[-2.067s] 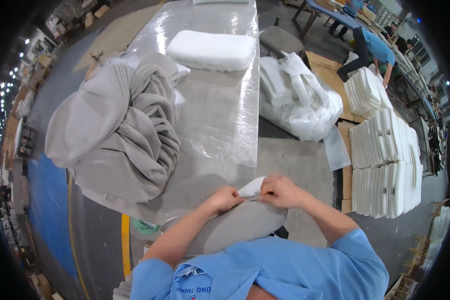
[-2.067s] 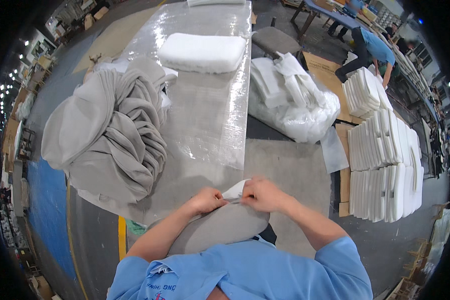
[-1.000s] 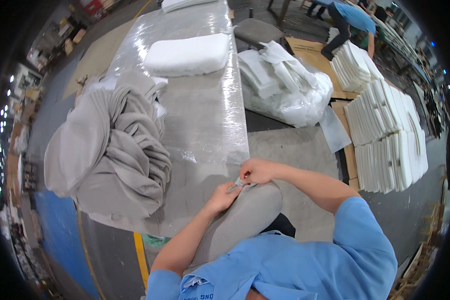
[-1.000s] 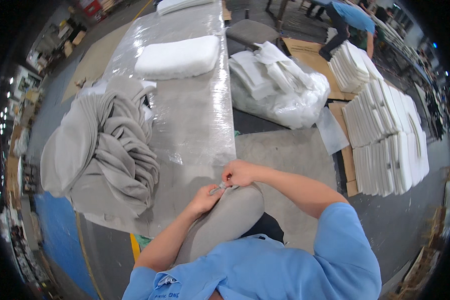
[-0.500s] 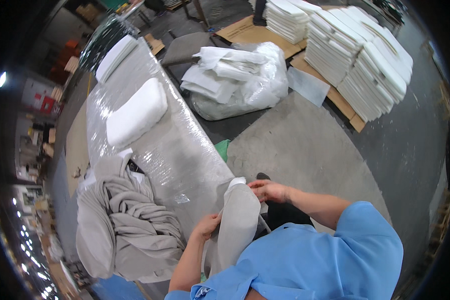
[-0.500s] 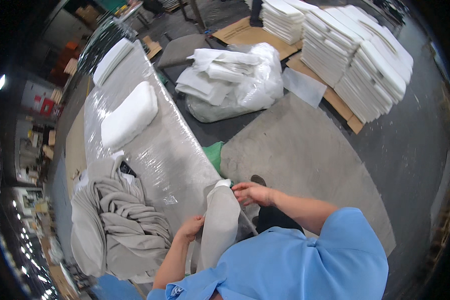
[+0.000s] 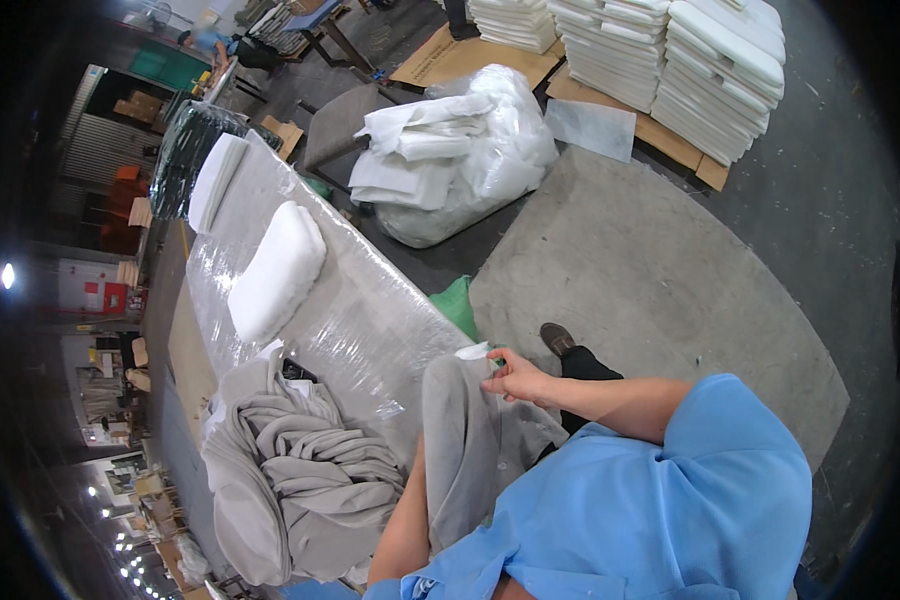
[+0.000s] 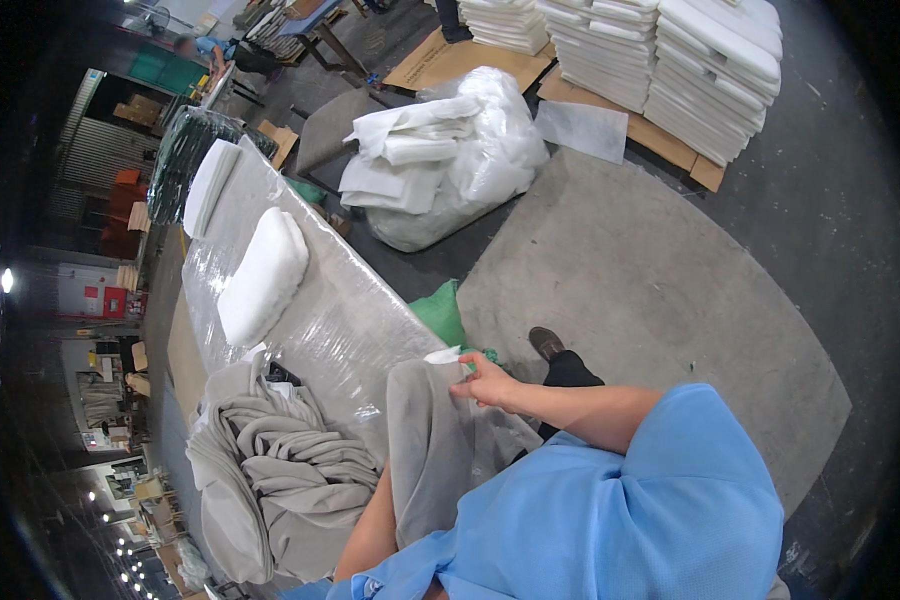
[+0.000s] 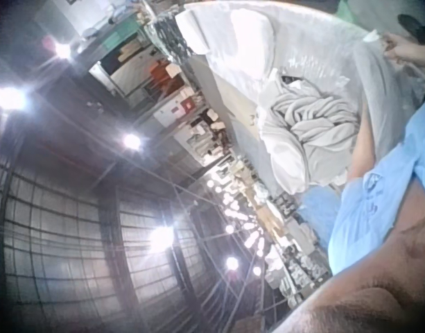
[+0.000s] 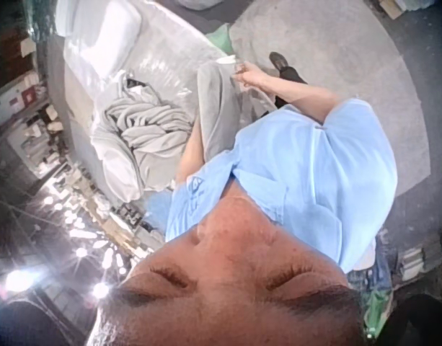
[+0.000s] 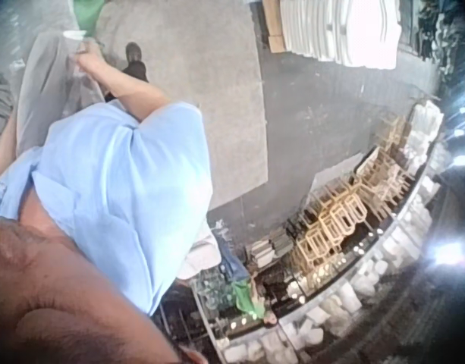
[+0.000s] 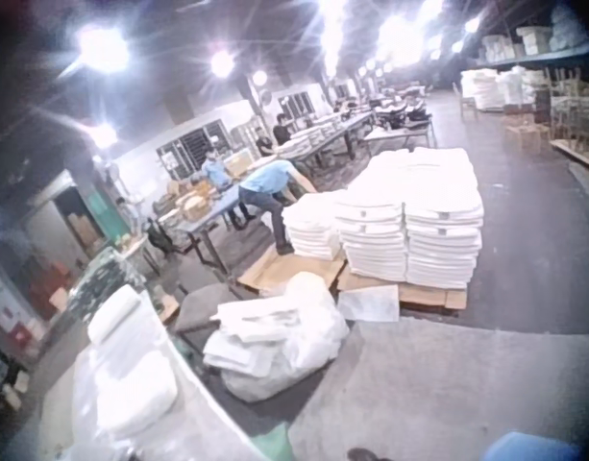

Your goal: The person inserts white foam cushions into grey fabric covers by hand. The person repeatedly picks up a foam cushion and a cover, inserts the foam, and places the finished cushion on a nearby stack.

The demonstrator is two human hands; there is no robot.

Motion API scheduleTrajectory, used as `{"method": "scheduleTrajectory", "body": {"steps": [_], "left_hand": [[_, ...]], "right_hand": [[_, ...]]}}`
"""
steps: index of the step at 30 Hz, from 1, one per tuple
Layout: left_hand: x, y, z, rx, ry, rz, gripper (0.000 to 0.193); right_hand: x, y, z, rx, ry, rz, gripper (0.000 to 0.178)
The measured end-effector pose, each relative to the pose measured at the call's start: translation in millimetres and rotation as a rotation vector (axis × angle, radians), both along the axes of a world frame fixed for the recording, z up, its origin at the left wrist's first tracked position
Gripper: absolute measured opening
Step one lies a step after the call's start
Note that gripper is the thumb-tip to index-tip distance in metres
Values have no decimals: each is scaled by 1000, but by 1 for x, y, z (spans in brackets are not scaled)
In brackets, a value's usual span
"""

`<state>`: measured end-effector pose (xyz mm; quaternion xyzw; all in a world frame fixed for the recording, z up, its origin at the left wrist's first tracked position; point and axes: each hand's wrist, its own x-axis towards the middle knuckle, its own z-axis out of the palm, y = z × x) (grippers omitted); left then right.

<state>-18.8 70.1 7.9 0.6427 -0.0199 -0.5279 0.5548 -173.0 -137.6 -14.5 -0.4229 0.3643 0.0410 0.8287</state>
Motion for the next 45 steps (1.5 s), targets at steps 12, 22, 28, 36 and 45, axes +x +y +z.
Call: {"method": "scheduleTrajectory", "body": {"steps": [12, 22, 28, 36, 45], "left_hand": [[-10, 3, -3, -57, 39, 36, 27], [-12, -4, -9, -39, -268, -5, 26], [-47, -31, -17, 163, -925, -180, 30], [-28, -69, 9, 196, -265, -252, 26], [-41, -90, -3, 393, -599, -188, 25]], "right_hand": [[7, 10, -21, -33, 68, -234, 22], [-12, 7, -6, 288, -204, -387, 16], [-5, -18, -2, 448, 2, -455, 30], [0, -44, -36, 725, 41, -279, 59], [-10, -36, -59, 881, 112, -241, 53]]}}
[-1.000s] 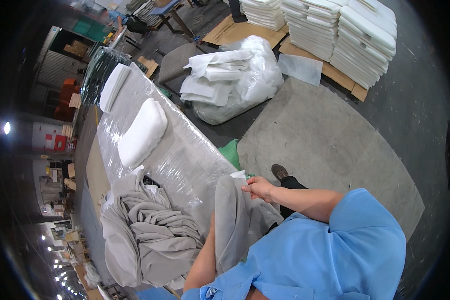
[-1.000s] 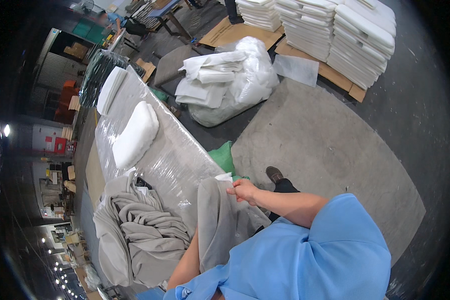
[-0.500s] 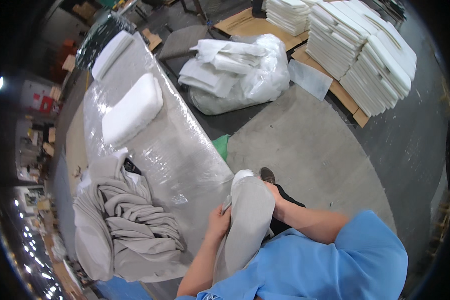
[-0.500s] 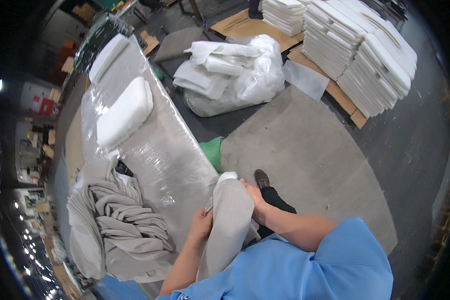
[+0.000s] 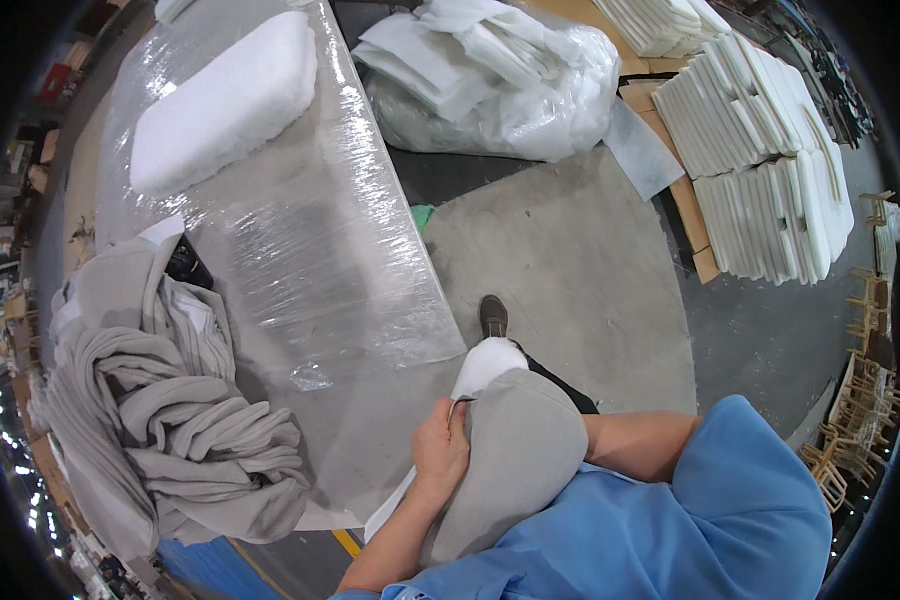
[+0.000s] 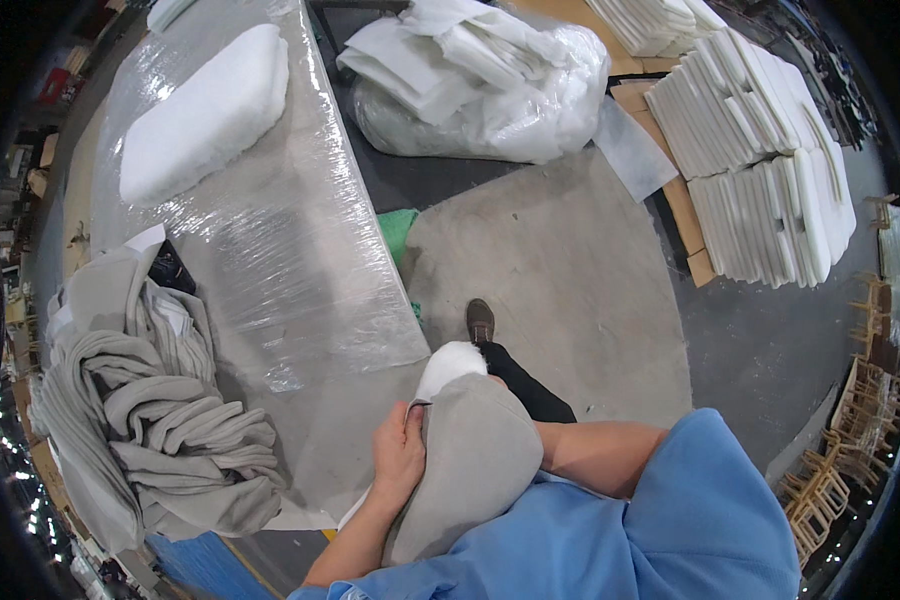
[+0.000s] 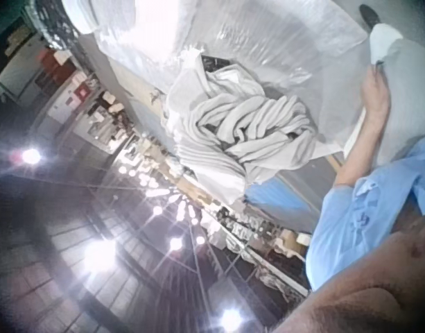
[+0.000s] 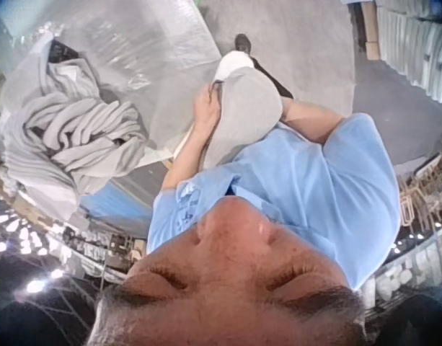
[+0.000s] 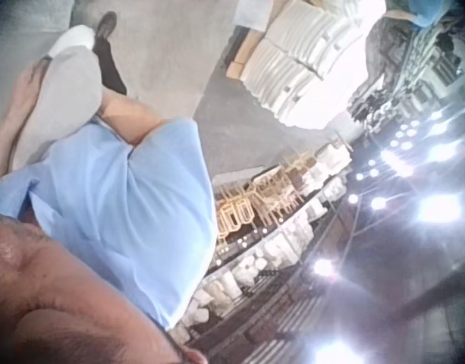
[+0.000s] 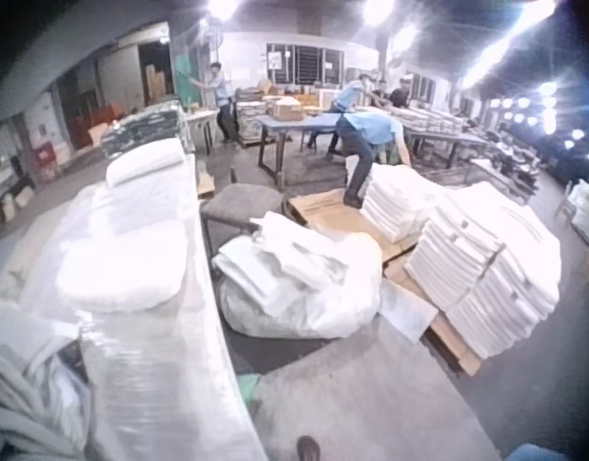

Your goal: The person inserts white foam cushions into grey fabric covers by hand. The person repeatedly picks up a foam cushion and a cover, inserts the foam, and places the finished cushion on a nearby stack.

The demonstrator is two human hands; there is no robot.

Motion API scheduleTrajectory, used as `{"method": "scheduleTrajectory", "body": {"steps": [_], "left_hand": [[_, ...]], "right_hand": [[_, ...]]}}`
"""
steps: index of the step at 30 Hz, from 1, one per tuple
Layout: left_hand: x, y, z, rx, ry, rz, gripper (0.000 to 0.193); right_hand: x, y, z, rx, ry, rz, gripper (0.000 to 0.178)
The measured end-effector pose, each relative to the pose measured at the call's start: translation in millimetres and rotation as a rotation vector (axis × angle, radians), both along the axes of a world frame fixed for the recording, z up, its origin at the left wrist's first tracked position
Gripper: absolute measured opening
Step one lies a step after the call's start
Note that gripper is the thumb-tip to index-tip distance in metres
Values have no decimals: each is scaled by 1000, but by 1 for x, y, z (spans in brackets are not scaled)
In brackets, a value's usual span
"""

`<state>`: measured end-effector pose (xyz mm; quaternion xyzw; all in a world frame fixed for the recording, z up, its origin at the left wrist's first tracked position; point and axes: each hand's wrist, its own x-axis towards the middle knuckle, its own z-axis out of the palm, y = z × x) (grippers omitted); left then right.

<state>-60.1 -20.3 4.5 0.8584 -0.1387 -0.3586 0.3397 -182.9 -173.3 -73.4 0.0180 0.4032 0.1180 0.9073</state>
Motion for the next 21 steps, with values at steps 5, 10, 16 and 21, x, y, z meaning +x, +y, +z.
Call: {"method": "scheduleTrajectory", "body": {"steps": [5, 10, 16, 21], "left_hand": [[13, -31, 9, 39, -23, 2, 25], [24, -30, -6, 41, -4, -80, 26], [27, -17, -14, -195, 43, -15, 29], [27, -15, -18, -182, 58, -1, 29]], "right_hand": [[-3, 9, 5, -263, 95, 29, 49], [3, 39, -9, -612, 194, 10, 46], [24, 47, -33, -856, 305, -60, 43], [38, 36, -2, -968, 363, -20, 32]]}}
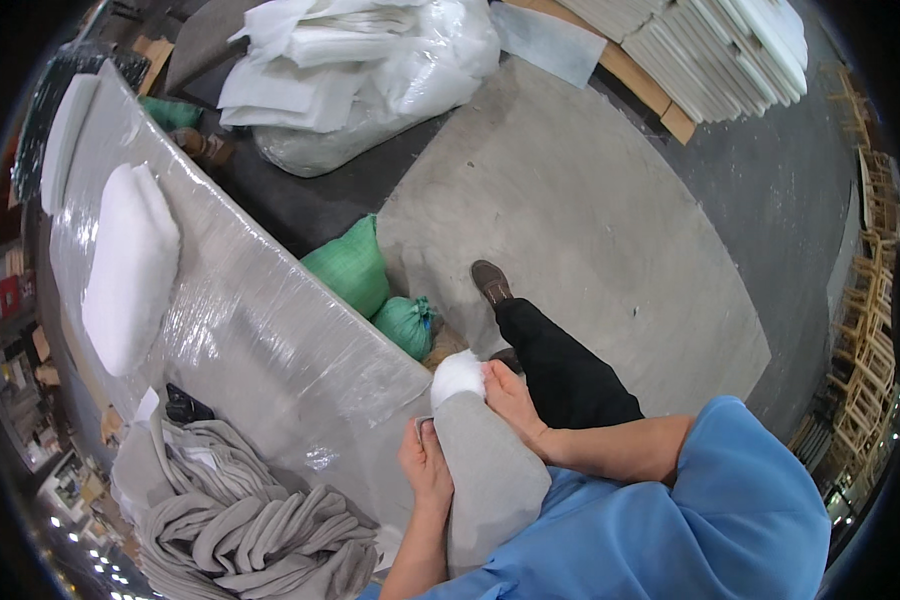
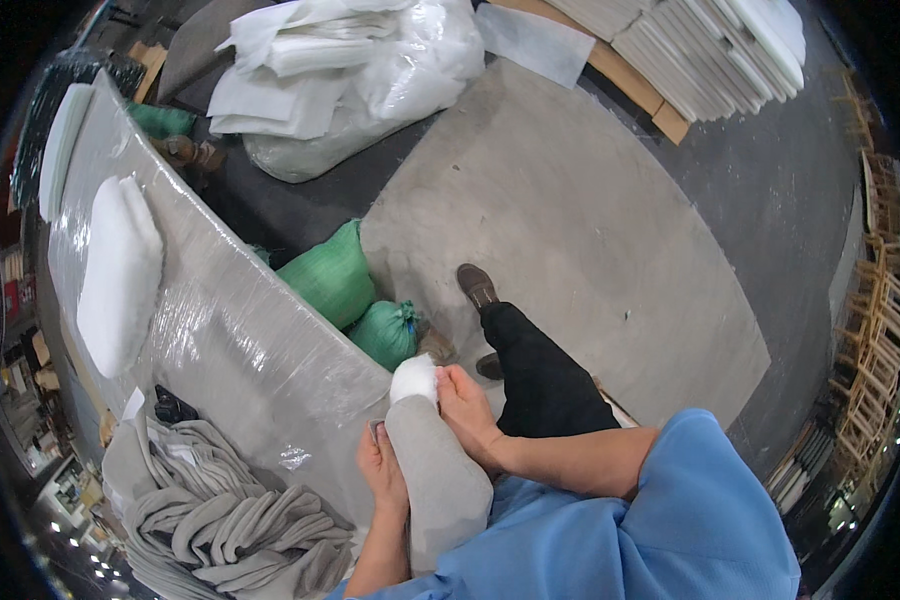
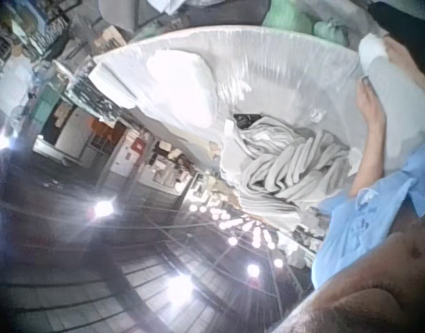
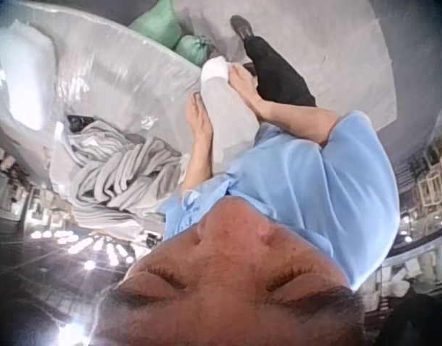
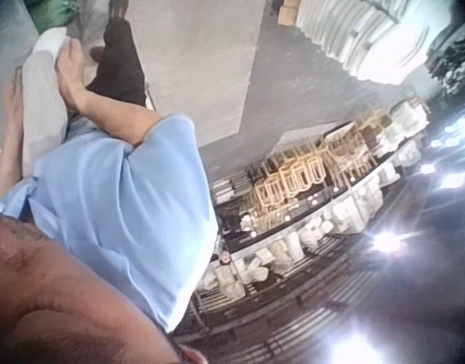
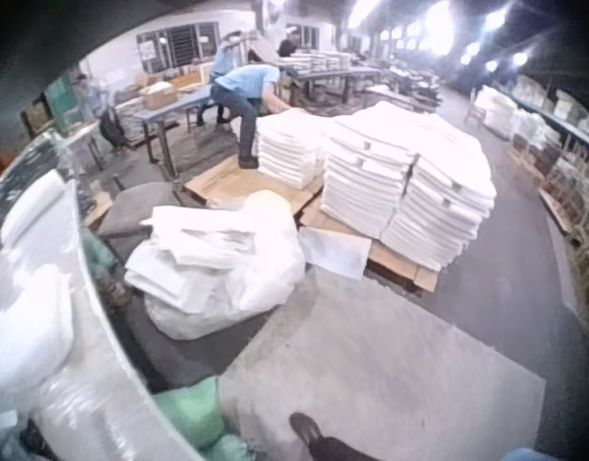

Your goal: The person inserts white foam cushions into grey fabric covers by hand. The person repeatedly picks up a foam cushion and a cover, inserts the foam, and places the finished cushion on a nearby stack.

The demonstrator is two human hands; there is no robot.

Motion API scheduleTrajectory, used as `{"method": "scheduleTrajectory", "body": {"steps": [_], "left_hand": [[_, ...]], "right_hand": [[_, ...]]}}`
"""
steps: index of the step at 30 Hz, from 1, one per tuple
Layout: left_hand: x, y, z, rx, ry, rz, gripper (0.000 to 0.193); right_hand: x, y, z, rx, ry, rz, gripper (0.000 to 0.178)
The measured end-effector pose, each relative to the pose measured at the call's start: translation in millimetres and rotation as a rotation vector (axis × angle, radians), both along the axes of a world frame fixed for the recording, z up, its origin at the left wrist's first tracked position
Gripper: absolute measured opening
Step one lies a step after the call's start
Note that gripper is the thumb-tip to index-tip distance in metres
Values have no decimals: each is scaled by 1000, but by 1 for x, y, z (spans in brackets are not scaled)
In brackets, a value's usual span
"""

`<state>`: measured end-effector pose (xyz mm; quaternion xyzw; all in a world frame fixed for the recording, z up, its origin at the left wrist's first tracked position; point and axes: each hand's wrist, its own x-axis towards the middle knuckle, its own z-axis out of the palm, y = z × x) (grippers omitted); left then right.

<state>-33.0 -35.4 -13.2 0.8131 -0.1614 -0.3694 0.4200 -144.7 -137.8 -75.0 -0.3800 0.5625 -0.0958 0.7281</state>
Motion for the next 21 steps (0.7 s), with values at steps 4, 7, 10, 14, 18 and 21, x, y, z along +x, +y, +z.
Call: {"method": "scheduleTrajectory", "body": {"steps": [4, 7, 10, 14, 18, 21], "left_hand": [[-3, -7, 3, -4, -31, -29, 29], [-4, -18, 10, 70, -82, -85, 29], [-7, -22, 10, 77, -104, -67, 29], [-5, -28, 2, 94, -167, -64, 33], [4, -44, 6, 150, -176, -117, 37], [9, -48, 0, 159, -168, -155, 38]], "right_hand": [[-10, 12, -21, -123, -30, 15, 30], [-18, 14, -26, -136, -6, 61, 29], [-18, 15, -18, -178, 2, 65, 29], [-11, 22, -10, -208, 12, 79, 30], [-10, 29, -12, -217, 20, 81, 30], [-10, 35, -15, -232, 17, 80, 31]]}}
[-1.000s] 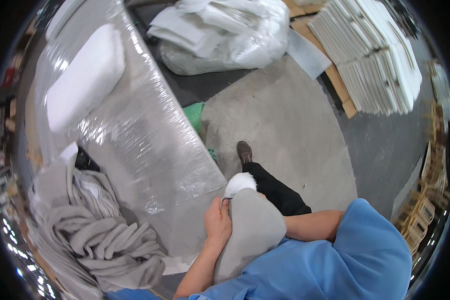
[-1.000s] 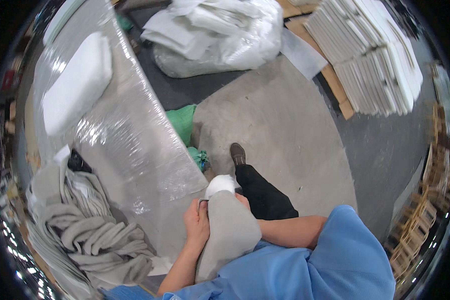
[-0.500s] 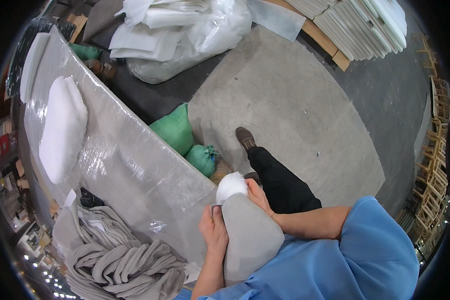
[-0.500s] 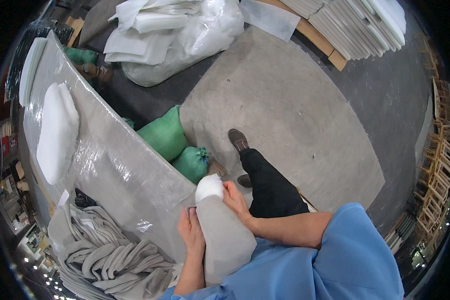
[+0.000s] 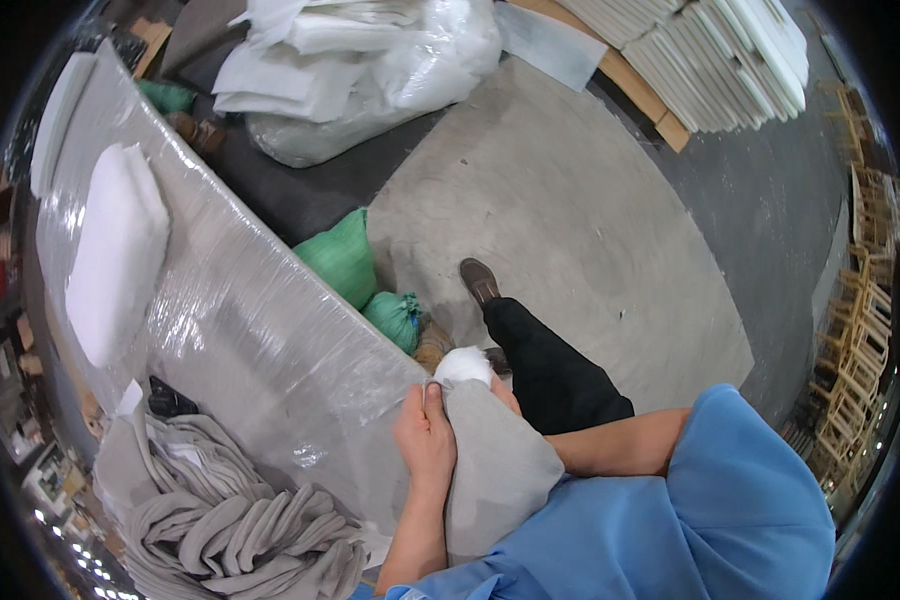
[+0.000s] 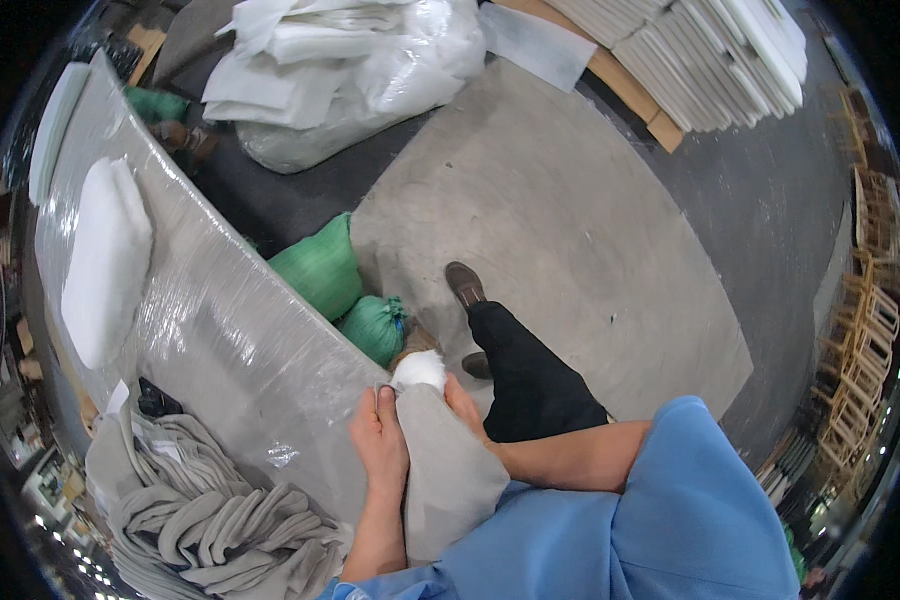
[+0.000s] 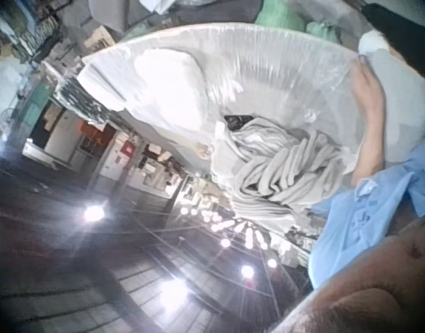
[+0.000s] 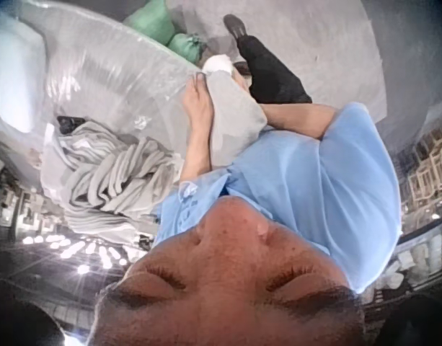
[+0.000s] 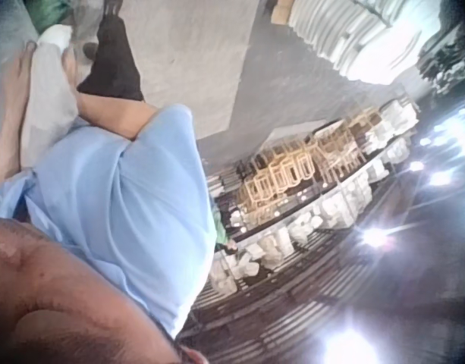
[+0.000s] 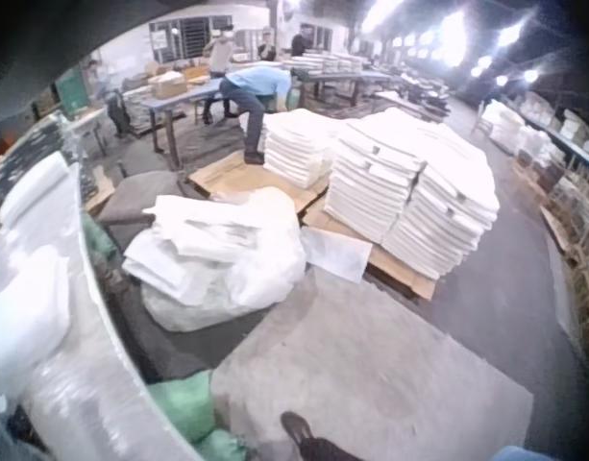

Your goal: The person inserts white foam cushions into grey fabric covers by hand. The person repeatedly picks up a foam cushion and a cover, inserts the foam, and places the finished cushion on a nearby stack.

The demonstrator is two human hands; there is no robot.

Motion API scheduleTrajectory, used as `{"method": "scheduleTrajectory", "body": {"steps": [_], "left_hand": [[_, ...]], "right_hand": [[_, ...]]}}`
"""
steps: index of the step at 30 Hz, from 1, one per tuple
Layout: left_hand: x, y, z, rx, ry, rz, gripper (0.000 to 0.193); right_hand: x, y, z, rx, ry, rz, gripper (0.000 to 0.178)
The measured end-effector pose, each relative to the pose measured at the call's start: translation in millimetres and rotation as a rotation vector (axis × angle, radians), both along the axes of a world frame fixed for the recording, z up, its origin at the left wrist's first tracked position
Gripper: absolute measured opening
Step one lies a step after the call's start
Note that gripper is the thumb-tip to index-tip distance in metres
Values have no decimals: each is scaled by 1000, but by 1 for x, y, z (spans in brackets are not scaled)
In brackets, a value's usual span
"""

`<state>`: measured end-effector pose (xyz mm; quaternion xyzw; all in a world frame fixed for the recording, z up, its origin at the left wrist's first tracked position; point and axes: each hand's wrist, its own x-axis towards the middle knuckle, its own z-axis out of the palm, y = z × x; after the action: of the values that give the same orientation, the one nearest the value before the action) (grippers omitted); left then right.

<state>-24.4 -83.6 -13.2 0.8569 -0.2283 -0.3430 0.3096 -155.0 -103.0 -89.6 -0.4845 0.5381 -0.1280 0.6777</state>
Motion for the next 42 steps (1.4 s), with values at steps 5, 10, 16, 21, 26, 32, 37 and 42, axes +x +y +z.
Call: {"method": "scheduleTrajectory", "body": {"steps": [5, 10, 16, 21, 26, 32, 37, 42], "left_hand": [[5, 3, -6, -112, 2, -31, 37], [5, 3, -3, -96, -52, -61, 37], [3, -9, -2, -57, 3, -107, 29], [3, -19, -2, -97, 44, -93, 31], [6, -33, -8, -99, 26, -147, 32], [6, -23, -12, -193, -161, -220, 24], [-1, -18, -8, -308, -280, -220, 13], [-9, -26, 1, -397, -382, -271, 13]], "right_hand": [[0, 3, -7, -56, 52, 11, 32], [7, -43, 42, 127, 5, -190, 31], [0, -37, 17, 42, 7, -159, 29], [-1, -17, -6, -67, -10, -168, 28], [10, -28, 25, 107, -132, -237, 27], [-7, -51, 17, 230, 60, -41, 31], [-18, -139, 43, -35, -277, -14, 28], [-7, -200, 70, 52, -159, 783, 23]]}}
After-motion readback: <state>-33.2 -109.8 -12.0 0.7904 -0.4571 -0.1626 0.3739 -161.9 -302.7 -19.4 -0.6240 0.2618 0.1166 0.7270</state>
